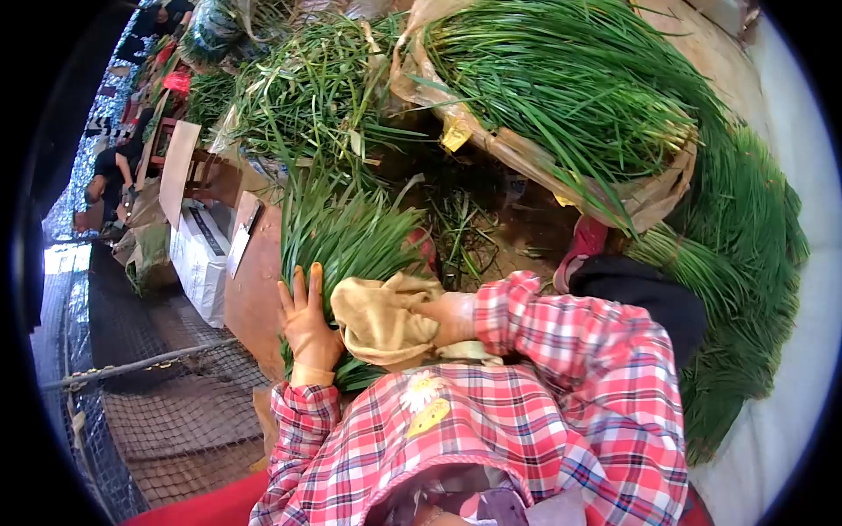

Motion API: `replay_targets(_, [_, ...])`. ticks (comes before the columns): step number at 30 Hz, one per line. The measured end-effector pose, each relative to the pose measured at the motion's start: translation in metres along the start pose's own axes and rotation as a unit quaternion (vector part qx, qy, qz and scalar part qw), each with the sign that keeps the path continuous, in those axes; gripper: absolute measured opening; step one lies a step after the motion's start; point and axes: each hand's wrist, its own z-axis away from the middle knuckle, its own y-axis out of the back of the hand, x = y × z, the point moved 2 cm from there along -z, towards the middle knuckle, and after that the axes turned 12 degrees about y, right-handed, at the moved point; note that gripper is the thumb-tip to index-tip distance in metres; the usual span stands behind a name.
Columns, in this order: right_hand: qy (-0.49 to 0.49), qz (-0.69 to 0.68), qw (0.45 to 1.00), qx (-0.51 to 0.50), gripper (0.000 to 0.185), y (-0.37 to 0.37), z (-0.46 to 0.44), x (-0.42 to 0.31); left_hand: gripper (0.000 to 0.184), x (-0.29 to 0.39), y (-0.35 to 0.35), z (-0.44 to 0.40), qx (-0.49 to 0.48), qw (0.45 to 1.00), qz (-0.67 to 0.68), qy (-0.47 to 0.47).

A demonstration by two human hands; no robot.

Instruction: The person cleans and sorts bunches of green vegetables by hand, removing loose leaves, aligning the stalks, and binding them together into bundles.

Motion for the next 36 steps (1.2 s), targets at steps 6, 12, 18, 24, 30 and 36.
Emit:
replay_targets(6, [-0.060, 0.045, 0.968, -0.238, 0.043, 0.053, 0.060, 0.037, 0.100, 0.009, 0.011, 0.001, -0.028, 1.000, -0.004, 0.009])
replay_targets(12, [-0.499, 0.270, 0.799, -0.199, 0.036, 0.174, 0.112, 0.025, 0.097, 0.007, 0.013, -0.003, -0.008, 0.999, 0.037, -0.025])
replay_targets(18, [-0.096, -0.289, 0.931, 0.202, 0.053, 0.198, -0.039, -0.051, 0.096, 0.020, 0.020, -0.002, -0.040, 0.996, 0.020, -0.083])
replay_targets(24, [-0.221, -0.032, 0.975, 0.000, 0.054, 0.110, -0.120, 0.040, 0.097, 0.037, 0.030, -0.006, -0.060, 0.993, 0.020, -0.103])
replay_targets(30, [-0.080, -0.017, 0.983, 0.163, 0.040, 0.054, -0.042, 0.118, 0.096, 0.039, 0.015, 0.000, -0.045, 0.987, 0.008, -0.155])
replay_targets(36, [-0.226, -0.030, 0.965, 0.132, 0.035, 0.110, 0.054, 0.017, 0.082, 0.046, 0.024, -0.003, -0.065, 0.979, -0.105, -0.160])
